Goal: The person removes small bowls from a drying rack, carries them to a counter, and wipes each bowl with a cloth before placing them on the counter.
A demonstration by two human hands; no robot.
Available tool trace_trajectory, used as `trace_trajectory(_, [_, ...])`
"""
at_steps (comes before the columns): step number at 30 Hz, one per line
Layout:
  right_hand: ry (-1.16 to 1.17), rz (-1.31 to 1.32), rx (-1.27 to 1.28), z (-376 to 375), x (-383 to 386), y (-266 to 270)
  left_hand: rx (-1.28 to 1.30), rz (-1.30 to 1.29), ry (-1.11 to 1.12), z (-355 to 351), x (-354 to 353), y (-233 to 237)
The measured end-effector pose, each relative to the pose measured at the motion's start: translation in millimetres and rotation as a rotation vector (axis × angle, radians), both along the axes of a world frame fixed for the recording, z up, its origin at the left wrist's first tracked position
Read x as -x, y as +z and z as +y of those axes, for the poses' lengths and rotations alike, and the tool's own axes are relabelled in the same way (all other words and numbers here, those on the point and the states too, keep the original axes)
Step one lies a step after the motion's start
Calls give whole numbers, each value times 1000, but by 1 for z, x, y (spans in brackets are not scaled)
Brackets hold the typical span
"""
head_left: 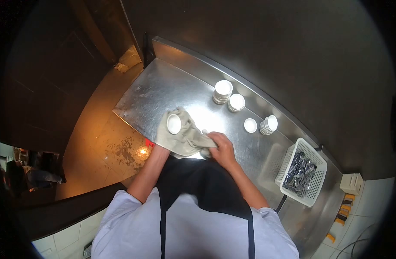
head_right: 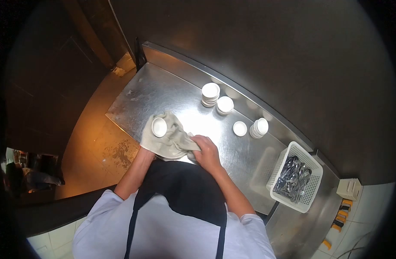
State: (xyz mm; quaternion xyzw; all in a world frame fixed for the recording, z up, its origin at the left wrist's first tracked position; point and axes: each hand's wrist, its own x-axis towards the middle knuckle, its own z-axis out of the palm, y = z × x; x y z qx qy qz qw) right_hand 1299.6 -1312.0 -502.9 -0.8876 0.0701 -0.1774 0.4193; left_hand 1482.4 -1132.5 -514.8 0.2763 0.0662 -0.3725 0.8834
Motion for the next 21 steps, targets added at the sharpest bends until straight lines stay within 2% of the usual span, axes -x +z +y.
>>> trace_trajectory(2, [-12,-129,-47,14,-16,38,-63,25,-31,-20,16,4])
trace_trajectory(4, [-14,-235,-90,28,-31,71,-9,183,-104,-37,27,-1])
trace_trajectory(5, [36,-261,-3,30,-33,71,30,245,-173,-43,37,25])
trace_trajectory(8, [154,-333,241,28,-42,60,118,132,-212,-42,42,12])
trace_trajectory(9, [161,-349,312,24,-44,51,65,116,-158,-45,45,23])
trace_trajectory(10, [171,-359,383,22,-42,42,-14,-33,-104,-47,47,20])
trace_trajectory(12, [104,-207,287,26,-42,44,-177,-324,5,-49,51,16])
trace_trajectory(13, [67,-133,238,28,-42,45,-210,-367,-5,-48,54,14])
trace_trajectory(16, [-13,223,-443,25,-43,46,-244,-411,-53,-52,57,31])
trace_trajectory(17, [-34,113,-567,30,-42,42,-221,-357,-77,-50,55,31])
trace_trajectory(18, [-47,-2,-435,32,-43,38,-197,-296,-95,-48,56,30])
trace_trajectory(19, [-53,-113,-302,34,-45,33,-52,-156,-93,-53,53,10])
trace_trajectory(20, [-58,-229,-170,35,-49,33,-85,-101,-84,-53,56,14])
trace_trajectory(21, [-60,-226,-41,32,-51,34,-121,-51,-75,-53,58,18])
